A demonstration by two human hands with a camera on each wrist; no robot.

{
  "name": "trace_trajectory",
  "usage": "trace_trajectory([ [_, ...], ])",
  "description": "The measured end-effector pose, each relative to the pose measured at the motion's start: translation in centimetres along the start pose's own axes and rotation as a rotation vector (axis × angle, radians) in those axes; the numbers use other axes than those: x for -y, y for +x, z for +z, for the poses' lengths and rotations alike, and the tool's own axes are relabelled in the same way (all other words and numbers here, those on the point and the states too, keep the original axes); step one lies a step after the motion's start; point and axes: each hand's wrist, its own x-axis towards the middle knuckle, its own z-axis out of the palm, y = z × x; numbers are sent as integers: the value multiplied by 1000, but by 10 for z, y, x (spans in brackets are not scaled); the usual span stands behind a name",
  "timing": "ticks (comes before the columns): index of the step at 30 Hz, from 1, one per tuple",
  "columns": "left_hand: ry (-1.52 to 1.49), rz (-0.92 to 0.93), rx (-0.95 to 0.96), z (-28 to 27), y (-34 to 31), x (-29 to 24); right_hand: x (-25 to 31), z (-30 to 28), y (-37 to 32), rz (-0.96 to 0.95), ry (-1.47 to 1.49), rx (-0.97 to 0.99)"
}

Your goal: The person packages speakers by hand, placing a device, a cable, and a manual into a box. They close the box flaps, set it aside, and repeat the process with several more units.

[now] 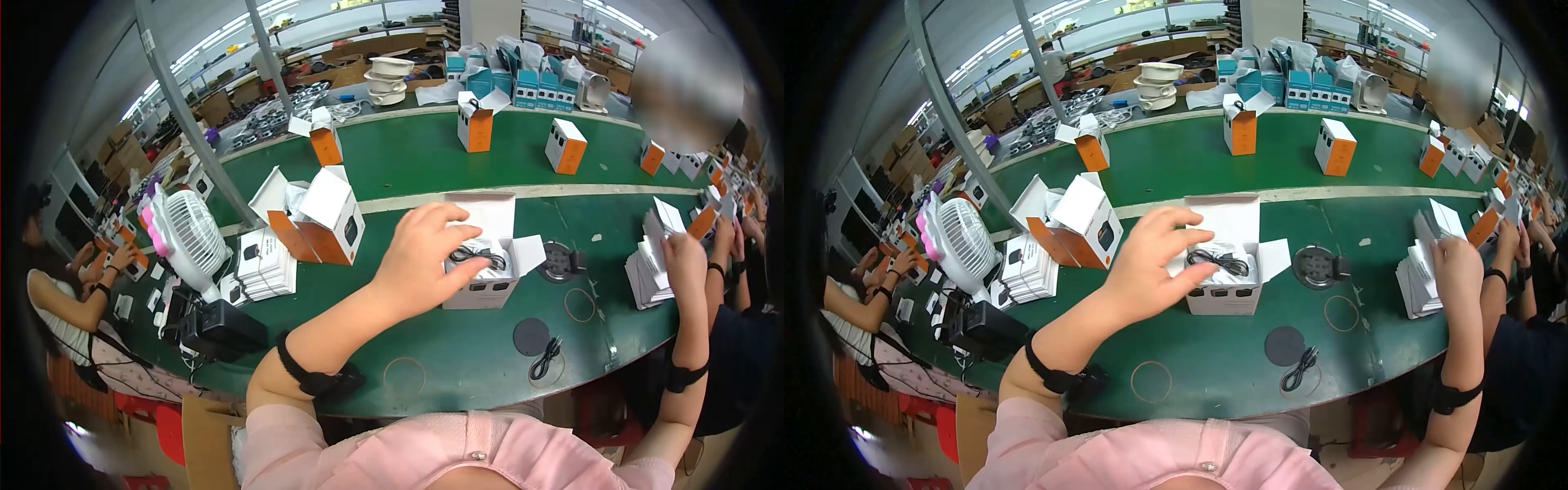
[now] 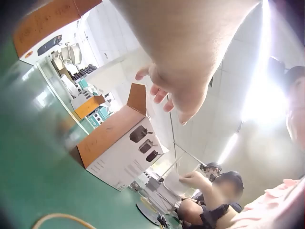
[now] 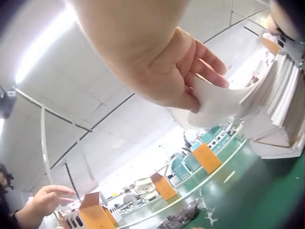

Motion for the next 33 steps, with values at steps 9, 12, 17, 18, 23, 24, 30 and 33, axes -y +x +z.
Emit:
trace_trajectory([
  [9, -1268, -339, 18, 4, 25, -27, 130, -64, 34, -239, 1429, 365],
  [12, -1245, -608, -61, 3, 35, -23, 160, -32, 76, -410, 1277, 601],
  [17, -1068, -690, -342, -7, 21, -5, 166, 143, 211, -569, 740, -47],
  [18, -1047, -728, -345, -9, 17, -2, 168, 160, 225, -583, 758, -54],
  [23, -860, -873, -262, -19, 2, 4, 194, 257, 281, -193, 524, 469],
  [24, -891, -851, -277, -20, 1, 5, 188, 275, 289, -334, 492, 342],
  [30, -863, -831, -335, -23, 6, 6, 164, 240, 270, -282, 416, 271],
  [33, -925, -787, -368, -20, 3, 4, 126, 214, 245, -350, 477, 259],
])
